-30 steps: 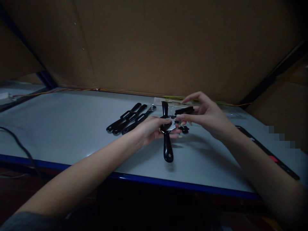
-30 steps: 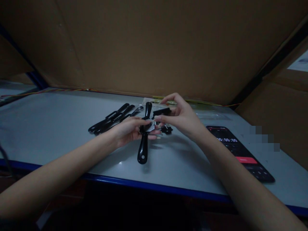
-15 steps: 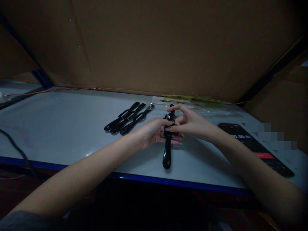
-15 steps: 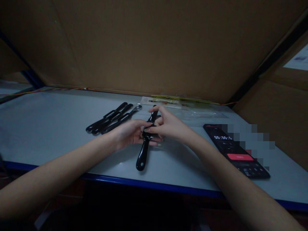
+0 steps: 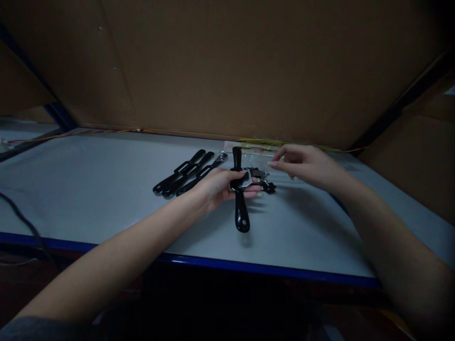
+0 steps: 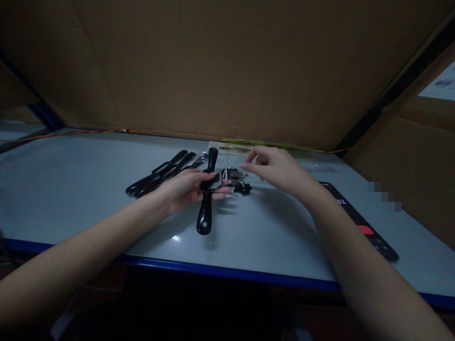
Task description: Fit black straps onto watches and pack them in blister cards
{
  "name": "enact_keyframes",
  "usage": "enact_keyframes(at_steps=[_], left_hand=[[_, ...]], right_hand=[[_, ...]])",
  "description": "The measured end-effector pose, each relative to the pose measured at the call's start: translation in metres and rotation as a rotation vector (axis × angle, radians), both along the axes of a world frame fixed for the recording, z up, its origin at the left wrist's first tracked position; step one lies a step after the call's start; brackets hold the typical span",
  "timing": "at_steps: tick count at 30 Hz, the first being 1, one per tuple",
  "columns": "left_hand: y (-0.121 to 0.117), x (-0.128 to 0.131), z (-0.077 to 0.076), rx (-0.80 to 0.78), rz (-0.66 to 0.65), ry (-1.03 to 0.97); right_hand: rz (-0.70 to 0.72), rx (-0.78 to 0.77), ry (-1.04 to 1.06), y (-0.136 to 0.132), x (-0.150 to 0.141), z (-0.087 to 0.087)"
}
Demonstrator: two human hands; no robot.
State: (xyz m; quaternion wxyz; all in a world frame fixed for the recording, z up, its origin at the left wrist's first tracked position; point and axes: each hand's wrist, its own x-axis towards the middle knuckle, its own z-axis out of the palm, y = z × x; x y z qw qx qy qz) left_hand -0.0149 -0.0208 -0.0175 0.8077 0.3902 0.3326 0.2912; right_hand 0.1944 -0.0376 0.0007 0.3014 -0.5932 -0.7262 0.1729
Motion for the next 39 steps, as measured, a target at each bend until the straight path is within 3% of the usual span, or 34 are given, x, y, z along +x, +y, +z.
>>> enact_keyframes(at_steps=[6,14,26,29,39], left_hand=[[0.007,-0.001,-0.001,-0.05,0.132,-0.044],[0.008,0.0,-0.002,-0.102,0.11,-0.048],[-0.002,0.003,-0.005,0.033,-0.008,0.04],[-0.003,0.004,-0.006,0.045,-0.013,0.039],[-0.003,0.006,-0.01,0.068,0.012,0.001]], right_hand=[[0.268,-0.146,-0.237,0.002,-0.004,-0.014],[0.336,-0.059,-0.277,0.004,-0.007,-0.021],[0.184,0.055,-0.01,-0.007,-0.016,-0.006],[0.205,0.07,0.078,-0.011,-0.024,-0.004],[0.278,0.175,-0.099,-0.013,-0.037,-0.005]])
